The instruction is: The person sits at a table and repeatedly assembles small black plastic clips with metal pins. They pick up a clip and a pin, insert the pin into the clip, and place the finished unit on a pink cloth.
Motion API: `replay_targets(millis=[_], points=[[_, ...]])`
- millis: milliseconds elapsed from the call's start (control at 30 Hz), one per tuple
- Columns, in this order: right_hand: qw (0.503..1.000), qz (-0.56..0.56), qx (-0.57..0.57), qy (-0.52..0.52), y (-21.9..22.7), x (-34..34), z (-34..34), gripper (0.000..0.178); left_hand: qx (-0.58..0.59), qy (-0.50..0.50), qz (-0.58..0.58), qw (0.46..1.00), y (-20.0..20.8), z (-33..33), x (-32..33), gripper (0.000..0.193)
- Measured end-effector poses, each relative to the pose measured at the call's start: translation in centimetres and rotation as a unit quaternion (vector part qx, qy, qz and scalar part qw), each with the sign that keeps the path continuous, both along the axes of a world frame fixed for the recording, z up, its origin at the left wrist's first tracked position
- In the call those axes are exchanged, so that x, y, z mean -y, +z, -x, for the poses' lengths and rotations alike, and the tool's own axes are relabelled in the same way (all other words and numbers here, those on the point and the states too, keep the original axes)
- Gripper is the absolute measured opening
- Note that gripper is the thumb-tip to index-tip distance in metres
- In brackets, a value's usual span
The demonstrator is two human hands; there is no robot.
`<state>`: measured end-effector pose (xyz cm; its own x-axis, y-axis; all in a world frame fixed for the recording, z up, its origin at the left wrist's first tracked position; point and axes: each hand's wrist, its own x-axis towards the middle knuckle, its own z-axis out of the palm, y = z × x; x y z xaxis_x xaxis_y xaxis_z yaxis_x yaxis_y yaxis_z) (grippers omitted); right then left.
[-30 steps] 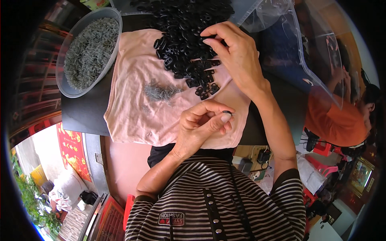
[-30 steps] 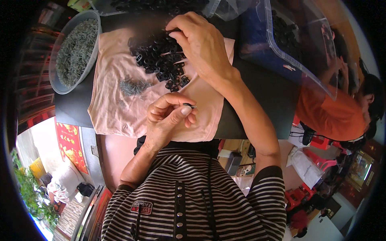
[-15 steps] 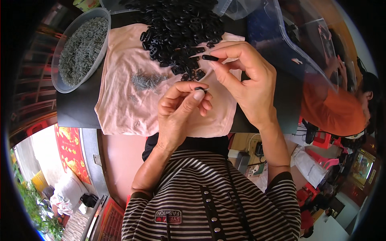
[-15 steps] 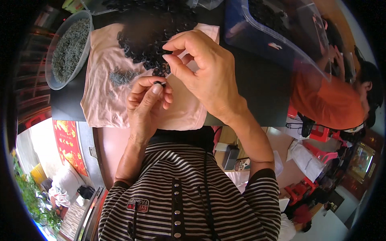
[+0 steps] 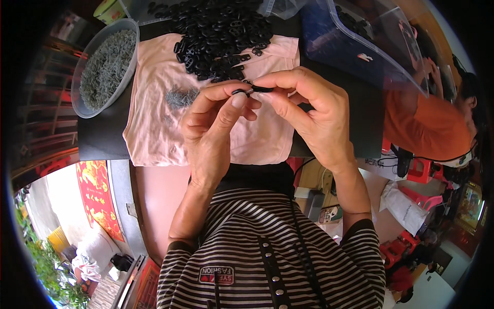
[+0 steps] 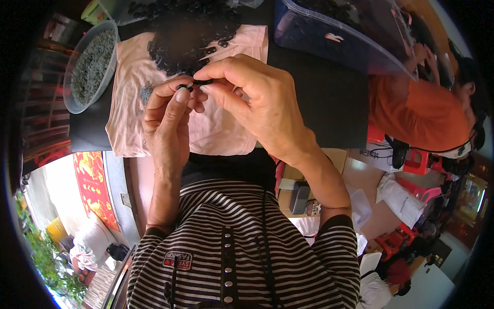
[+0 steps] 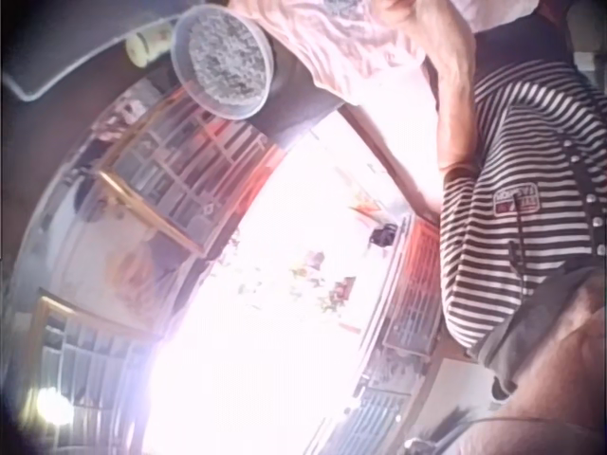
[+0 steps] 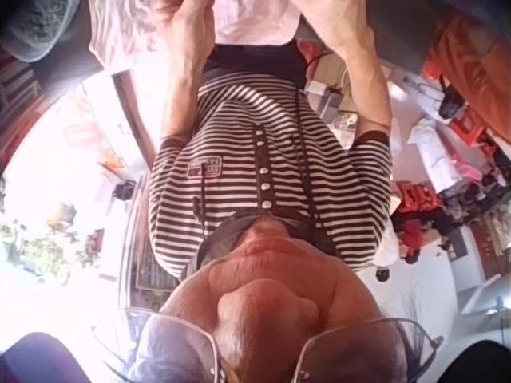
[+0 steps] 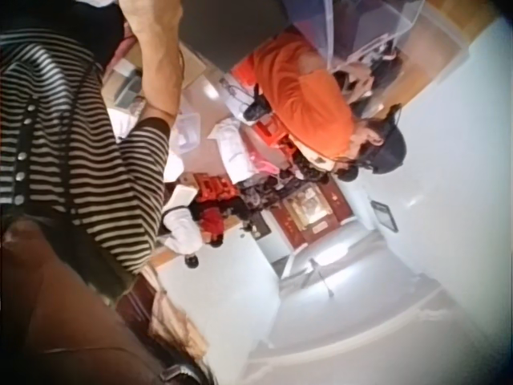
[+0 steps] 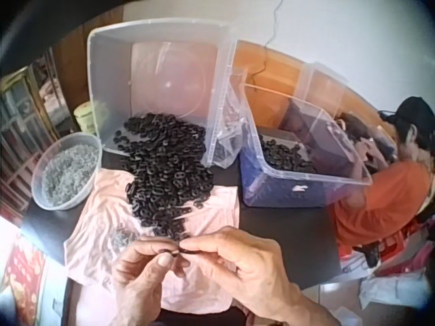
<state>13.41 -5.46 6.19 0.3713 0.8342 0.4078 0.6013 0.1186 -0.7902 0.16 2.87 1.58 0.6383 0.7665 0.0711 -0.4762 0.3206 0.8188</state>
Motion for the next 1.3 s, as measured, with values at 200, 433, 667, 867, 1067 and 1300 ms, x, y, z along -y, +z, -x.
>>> replay_targets(millis=[200, 433, 667, 867, 1067, 1300], points=[[1.000, -0.010, 0.016, -0.011, -0.5, 0.4, 0.6, 0.025, 0.010, -0.006, 0.040, 0.999, -0.6, -0.1, 0.7, 0.018], [1.000, 0.010, -0.020, 0.007, -0.8, 0.5, 0.6, 0.025, 0.018, -0.015, 0.071, 0.997, -1.0, 0.1, 0.6, 0.019], [0.997, 0.020, -0.080, 0.007, -0.8, -0.1, 0.9, 0.028, 0.021, -0.015, 0.103, 0.994, -1.6, 0.2, 0.5, 0.019], [0.999, 0.018, -0.047, -0.006, -1.0, -0.7, 0.9, 0.032, 0.015, -0.030, 0.127, 0.991, -1.7, 0.4, 0.1, 0.018], [0.996, 0.015, -0.091, -0.001, -1.3, -0.9, 0.9, 0.031, 0.027, -0.070, 0.171, 0.982, -1.6, 0.6, -0.3, 0.018], [0.998, 0.033, -0.053, 0.011, -1.0, -0.9, 0.8, 0.030, -0.017, -0.034, 0.151, 0.988, -1.3, 0.5, -0.1, 0.016]])
